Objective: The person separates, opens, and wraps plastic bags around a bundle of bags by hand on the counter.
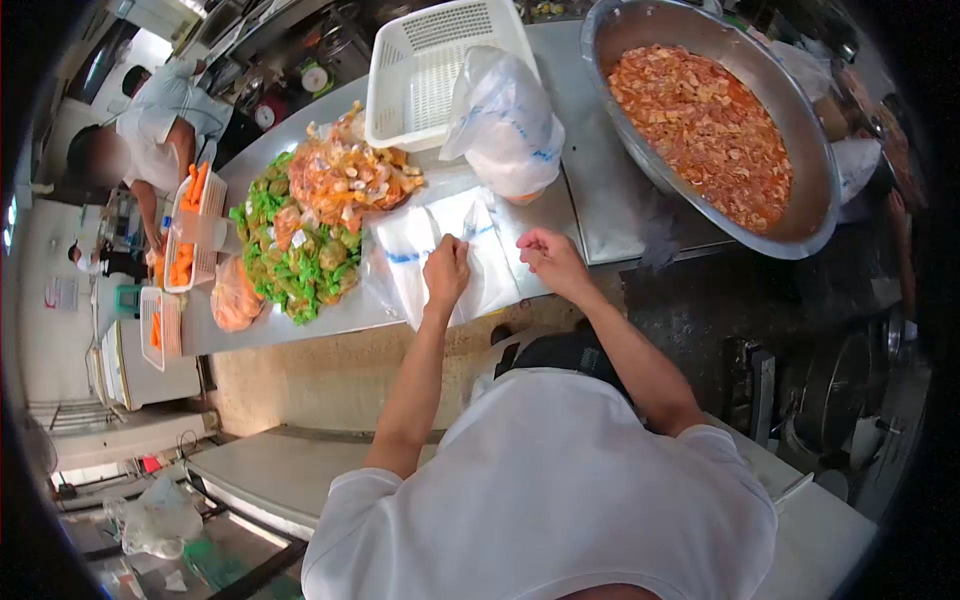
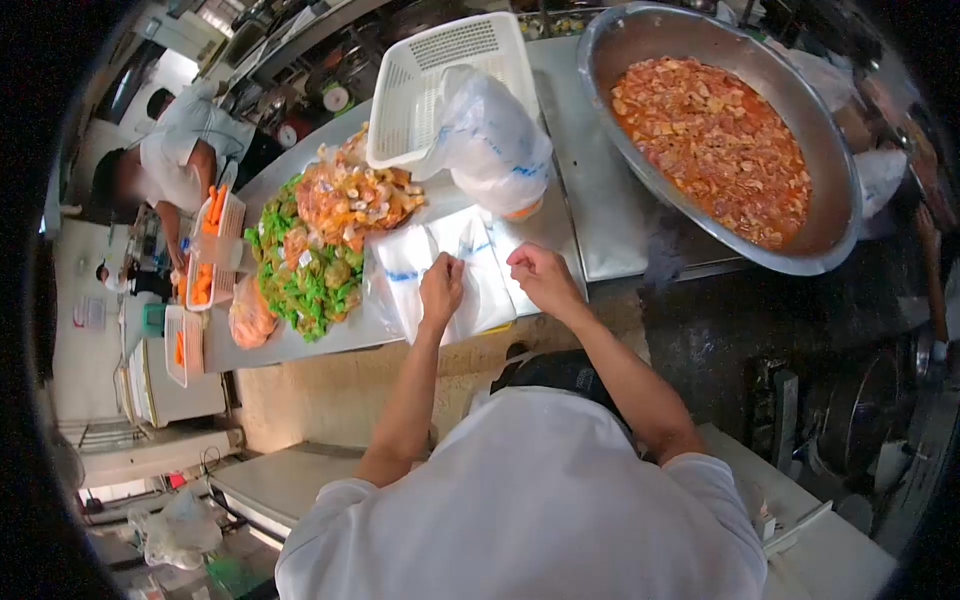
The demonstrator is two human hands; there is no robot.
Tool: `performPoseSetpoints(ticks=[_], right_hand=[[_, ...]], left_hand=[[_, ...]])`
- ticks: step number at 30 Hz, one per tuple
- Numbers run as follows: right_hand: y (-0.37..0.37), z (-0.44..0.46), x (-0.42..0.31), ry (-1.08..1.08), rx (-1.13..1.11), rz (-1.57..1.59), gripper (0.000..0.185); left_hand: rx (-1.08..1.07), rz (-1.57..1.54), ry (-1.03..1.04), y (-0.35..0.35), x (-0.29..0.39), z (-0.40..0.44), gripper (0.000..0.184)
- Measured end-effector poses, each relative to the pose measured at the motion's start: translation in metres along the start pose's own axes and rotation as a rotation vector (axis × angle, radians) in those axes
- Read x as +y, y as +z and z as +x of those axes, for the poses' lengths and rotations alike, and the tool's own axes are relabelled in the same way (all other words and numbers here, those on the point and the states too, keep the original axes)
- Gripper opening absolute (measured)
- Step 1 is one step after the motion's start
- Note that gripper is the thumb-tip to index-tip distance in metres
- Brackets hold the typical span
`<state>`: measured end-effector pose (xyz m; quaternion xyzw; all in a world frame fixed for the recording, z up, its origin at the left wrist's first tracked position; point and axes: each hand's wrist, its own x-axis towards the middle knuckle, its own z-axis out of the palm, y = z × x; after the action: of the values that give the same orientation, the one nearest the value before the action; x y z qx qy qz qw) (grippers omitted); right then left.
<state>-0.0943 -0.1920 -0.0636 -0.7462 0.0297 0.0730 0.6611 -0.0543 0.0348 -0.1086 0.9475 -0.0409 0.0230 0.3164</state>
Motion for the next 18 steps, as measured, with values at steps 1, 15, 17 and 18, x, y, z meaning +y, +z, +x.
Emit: performPoseSetpoints(ticks=[1, 15, 17, 18], right_hand=[[0.01, 0.001, -0.002, -0.055, -0.008, -0.067, 0.014], [0.048, 0.024, -0.027, -0.137, -0.171, -0.272, 0.035], [0.04, 0.009, -0.035, -0.107, -0.159, -0.182, 0.035], [0.031, 0.004, -0.034, -0.102, -0.107, -0.143, 0.035]], left_hand=[[0.003, 0.008, 0.011, 0.001, 0.0, -0.002, 0.022], [0.005, -0.532, -0.098, -0.032, 0.042, -0.029, 0.032], [-0.222, -0.962, -0.226, -0.04, 0.058, -0.03, 0.024], [-0.206, -1.185, -0.283, -0.052, 0.069, -0.03, 0.022]])
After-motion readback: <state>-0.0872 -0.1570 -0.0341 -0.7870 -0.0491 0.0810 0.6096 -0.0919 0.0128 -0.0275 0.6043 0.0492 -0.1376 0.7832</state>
